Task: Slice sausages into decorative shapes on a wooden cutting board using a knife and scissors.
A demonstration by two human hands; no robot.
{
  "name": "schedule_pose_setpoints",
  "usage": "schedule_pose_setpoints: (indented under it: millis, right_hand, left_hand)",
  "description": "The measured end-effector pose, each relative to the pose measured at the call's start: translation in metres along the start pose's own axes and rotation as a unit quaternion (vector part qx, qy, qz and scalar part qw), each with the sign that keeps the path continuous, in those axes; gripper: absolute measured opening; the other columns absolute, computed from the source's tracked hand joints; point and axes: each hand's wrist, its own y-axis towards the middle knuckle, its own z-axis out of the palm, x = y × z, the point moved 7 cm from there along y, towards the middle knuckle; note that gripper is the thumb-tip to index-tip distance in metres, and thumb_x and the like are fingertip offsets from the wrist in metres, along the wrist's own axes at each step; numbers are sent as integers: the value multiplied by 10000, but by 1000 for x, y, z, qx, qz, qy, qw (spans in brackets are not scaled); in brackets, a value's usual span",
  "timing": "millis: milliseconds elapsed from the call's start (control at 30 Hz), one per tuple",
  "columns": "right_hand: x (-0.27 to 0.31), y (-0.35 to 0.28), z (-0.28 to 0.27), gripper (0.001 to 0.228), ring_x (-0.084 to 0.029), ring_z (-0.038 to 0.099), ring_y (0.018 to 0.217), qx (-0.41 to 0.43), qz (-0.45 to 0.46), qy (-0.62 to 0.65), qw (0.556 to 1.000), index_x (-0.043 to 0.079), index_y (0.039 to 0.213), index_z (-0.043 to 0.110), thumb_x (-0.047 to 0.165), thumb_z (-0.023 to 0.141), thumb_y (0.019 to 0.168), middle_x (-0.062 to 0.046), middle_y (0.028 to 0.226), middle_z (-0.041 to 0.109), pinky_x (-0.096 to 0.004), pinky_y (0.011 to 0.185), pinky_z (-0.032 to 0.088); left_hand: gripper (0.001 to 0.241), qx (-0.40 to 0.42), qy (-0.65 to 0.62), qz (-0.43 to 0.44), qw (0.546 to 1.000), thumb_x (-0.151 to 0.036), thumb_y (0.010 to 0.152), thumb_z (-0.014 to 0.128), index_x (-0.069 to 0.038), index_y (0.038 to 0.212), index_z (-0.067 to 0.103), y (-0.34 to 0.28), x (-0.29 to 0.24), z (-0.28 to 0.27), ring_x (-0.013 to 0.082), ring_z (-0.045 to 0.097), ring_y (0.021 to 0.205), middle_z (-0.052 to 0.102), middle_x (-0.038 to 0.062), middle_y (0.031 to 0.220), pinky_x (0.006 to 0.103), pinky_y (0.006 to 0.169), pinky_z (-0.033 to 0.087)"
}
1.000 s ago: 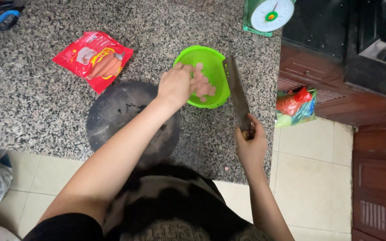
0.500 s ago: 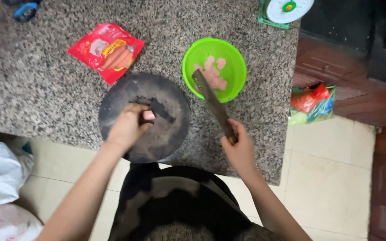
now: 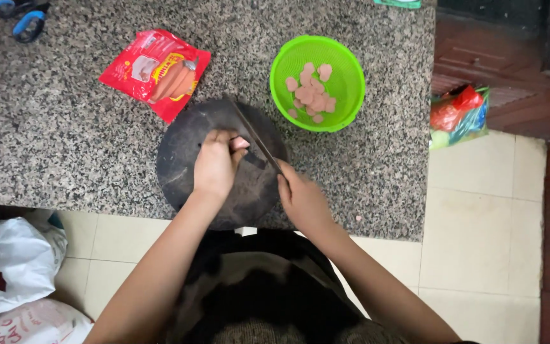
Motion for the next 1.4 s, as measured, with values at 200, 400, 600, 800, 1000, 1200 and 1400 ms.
schedule_pose_setpoints:
  millis: [200,400,600,800,1000,1200,1400]
  right_hand:
    - [-2,-1,15,474,-448,691,817,55,18,-34,998,208,1478,516,215,520,1005,-257,916,712,-545,725,541]
    - [-7,-14,16,483,-445,694,821,37,-29,-25,999,189,1479,512,196,527,996,-242,963,703,-529,719,558]
    - [5,-21,-12,510,-454,691,789,109,16,-56,992,217,1507,477,207,515,998,-235,991,695,-538,704,560]
    - [5,-30,-25,528,-449,693,755,142,25,-78,986,234,1513,472,211,519,987,-241,962,670,-539,688,563]
    - [2,-32,-31,523,-432,686,715,153,28,-72,985,212,1512,481,203,514,990,-231,902,661,-529,666,560]
    - [4,-33,-33,516,-425,685,710,162,29,-76,983,197,1509,484,198,516,994,-236,890,653,-520,654,560]
    - [5,-34,-35,520,-412,690,722,180,44,-77,980,212,1510,474,194,509,991,-219,895,652,-517,673,559]
  left_hand:
    - [101,-4,42,-10,999,-110,925,687,-76,907,780,-3,4,17,345,707,939,700,136,1020,448,831,573]
    - [121,-18,101,-53,993,-83,899,657,-53,938,768,-10,2,18,388,686,976,680,172,1048,488,808,566]
    - [141,25,161,-87,983,-63,914,605,1,956,724,-12,12,29,416,676,997,646,225,1150,493,814,570]
    - [179,6,142,-93,985,-128,957,612,-44,912,764,-7,-6,13,409,698,939,686,208,1081,488,801,565]
    - [202,6,132,-83,988,-155,956,632,-45,884,785,-5,-8,12,422,700,879,698,227,1046,489,783,562]
    - [201,14,122,-83,989,-150,974,629,-49,919,794,-5,-8,11,437,694,888,691,246,1018,494,797,558]
    - [172,16,115,-79,990,-112,933,635,-44,912,792,-4,-6,12,441,694,886,701,249,1023,491,794,558]
